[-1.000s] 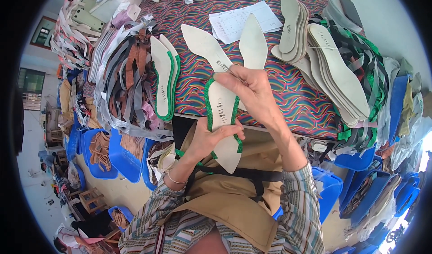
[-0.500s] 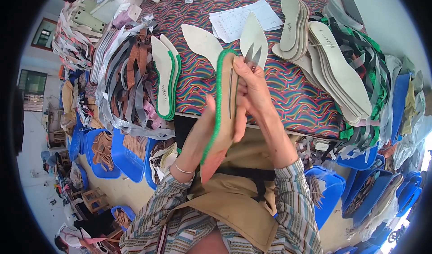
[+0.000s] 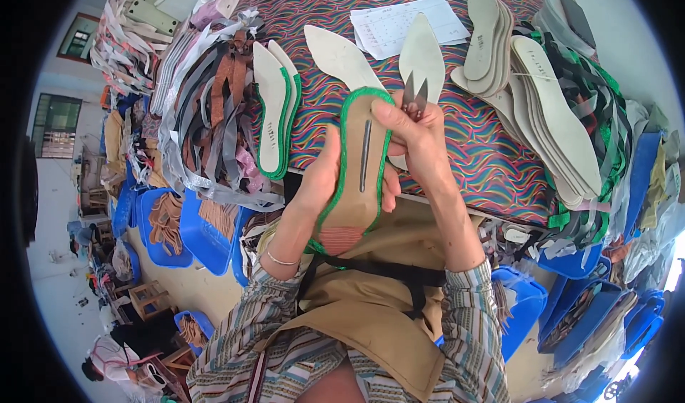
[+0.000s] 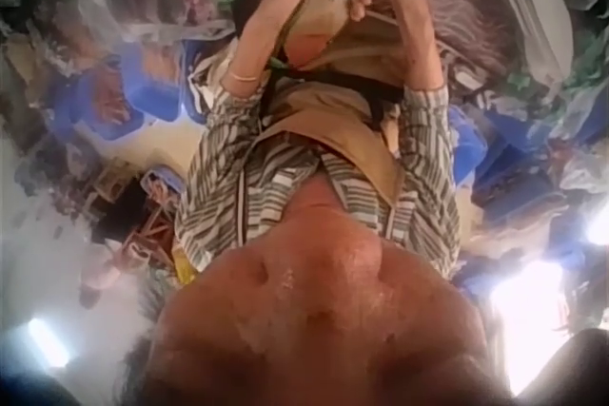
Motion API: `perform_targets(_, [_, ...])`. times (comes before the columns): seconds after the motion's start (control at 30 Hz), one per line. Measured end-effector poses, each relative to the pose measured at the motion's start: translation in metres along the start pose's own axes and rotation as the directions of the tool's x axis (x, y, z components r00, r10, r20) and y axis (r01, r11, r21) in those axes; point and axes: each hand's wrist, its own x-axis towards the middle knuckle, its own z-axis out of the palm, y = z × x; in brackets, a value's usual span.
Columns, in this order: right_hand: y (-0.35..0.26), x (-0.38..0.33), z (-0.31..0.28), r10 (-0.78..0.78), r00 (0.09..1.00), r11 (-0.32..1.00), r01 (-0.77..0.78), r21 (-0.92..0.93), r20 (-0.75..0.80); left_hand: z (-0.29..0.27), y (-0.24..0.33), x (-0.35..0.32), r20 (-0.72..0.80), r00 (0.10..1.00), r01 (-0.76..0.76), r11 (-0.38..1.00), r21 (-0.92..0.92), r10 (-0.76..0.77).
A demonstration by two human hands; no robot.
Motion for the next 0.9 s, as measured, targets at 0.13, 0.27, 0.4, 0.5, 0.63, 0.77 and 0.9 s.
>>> perform_targets(0.13, [-0.002, -0.011, 0.005, 0.032, 0.997, 0.999, -0.030, 0.024, -0.074, 0.002, 0.011, -0.008, -0.012, 0.999, 0.052, 0.996, 0.069, -0.051])
perform_targets(0.27, [0.001, -0.016, 0.000, 0.117, 0.975, 0.985, -0.090, 0.147, -0.188, 0.004, 0.012, -0.016, -0.175, 0.982, -0.040, 0.982, 0.183, 0.073])
perform_targets(0.4, [0.010, -0.016, 0.001, 0.185, 0.959, 0.951, -0.120, 0.285, -0.214, 0.008, 0.017, -0.020, 0.002, 0.817, -0.368, 0.520, 0.771, 0.576])
perform_targets(0.5, [0.007, -0.018, 0.012, 0.242, 0.960, 0.947, -0.203, 0.249, -0.138, -0.028, 0.045, -0.025, 0.367, 0.708, -0.497, 0.056, 0.866, 0.604])
perform_targets(0.63, [0.002, -0.018, 0.001, 0.193, 0.976, 0.965, -0.207, -0.164, -0.098, -0.037, 0.068, -0.039, -0.308, 0.601, -0.441, 0.628, 0.641, 0.737])
perform_targets(0.77, [-0.004, -0.007, -0.021, -0.250, 0.964, 0.668, 0.104, -0.737, -0.090, -0.081, 0.100, -0.052, -0.509, 0.582, -0.010, 0.632, 0.775, 0.634])
perform_targets(0.9, [-0.001, 0.004, -0.025, -0.441, 0.888, 0.238, 0.252, -0.938, 0.127, -0.102, 0.067, -0.037, -0.383, 0.570, 0.448, 0.116, 0.887, 0.727])
